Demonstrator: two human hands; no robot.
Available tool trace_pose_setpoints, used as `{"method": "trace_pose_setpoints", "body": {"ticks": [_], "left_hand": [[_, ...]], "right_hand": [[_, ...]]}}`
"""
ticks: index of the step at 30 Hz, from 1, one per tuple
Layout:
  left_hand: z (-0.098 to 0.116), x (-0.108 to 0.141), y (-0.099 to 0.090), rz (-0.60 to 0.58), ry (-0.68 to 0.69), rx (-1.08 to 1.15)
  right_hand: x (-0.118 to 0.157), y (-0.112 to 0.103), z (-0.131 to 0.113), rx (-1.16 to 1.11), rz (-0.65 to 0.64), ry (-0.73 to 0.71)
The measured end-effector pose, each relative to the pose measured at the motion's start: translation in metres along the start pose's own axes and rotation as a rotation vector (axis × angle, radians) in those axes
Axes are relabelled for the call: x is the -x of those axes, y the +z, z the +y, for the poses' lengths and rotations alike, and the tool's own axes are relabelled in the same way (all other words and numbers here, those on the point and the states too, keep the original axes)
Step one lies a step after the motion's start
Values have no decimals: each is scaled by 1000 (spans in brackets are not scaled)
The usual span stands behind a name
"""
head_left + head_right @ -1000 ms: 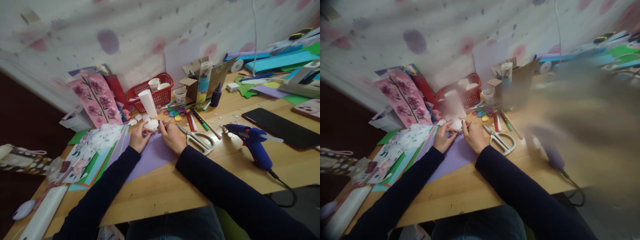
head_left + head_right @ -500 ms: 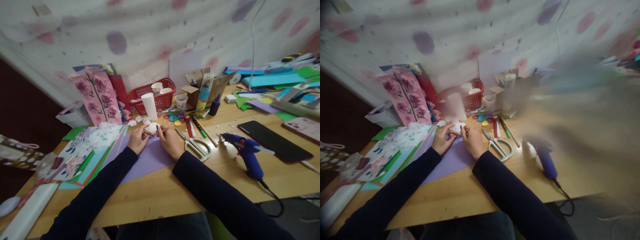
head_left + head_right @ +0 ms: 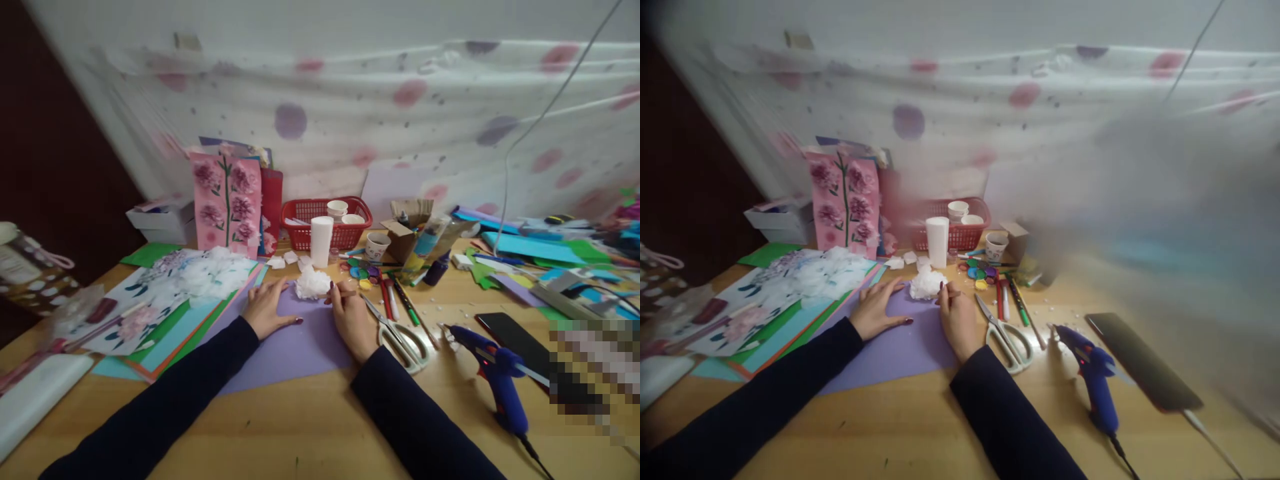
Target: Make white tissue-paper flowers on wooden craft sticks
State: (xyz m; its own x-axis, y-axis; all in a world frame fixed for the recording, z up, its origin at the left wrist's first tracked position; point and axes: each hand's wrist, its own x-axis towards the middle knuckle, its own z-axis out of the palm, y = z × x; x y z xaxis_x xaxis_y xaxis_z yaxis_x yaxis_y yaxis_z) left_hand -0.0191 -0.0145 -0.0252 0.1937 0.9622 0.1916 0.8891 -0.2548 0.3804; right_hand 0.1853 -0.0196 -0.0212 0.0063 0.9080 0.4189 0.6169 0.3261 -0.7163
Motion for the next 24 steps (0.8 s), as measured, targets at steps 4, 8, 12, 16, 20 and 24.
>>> {"method": "trace_pose_setpoints", "body": {"ticks": [4, 8, 12, 16, 20, 24], "left_hand": [[4, 0, -4, -31, 0, 18], [3, 0, -3, -38, -4, 21], [2, 1, 0, -42, -10, 19], [2, 2, 0, -71, -14, 29], [-2, 2, -1, -92, 13, 43], [-7, 4, 2, -108, 49, 67]], "right_hand": [[0, 4, 2, -76, -12, 28], [0, 6, 6, -206, 11, 109], [0, 3, 6, -339, 127, 200], [-1, -2, 3, -498, 194, 264], [-2, -3, 1, -639, 183, 384], [-2, -4, -3, -739, 164, 437]]}}
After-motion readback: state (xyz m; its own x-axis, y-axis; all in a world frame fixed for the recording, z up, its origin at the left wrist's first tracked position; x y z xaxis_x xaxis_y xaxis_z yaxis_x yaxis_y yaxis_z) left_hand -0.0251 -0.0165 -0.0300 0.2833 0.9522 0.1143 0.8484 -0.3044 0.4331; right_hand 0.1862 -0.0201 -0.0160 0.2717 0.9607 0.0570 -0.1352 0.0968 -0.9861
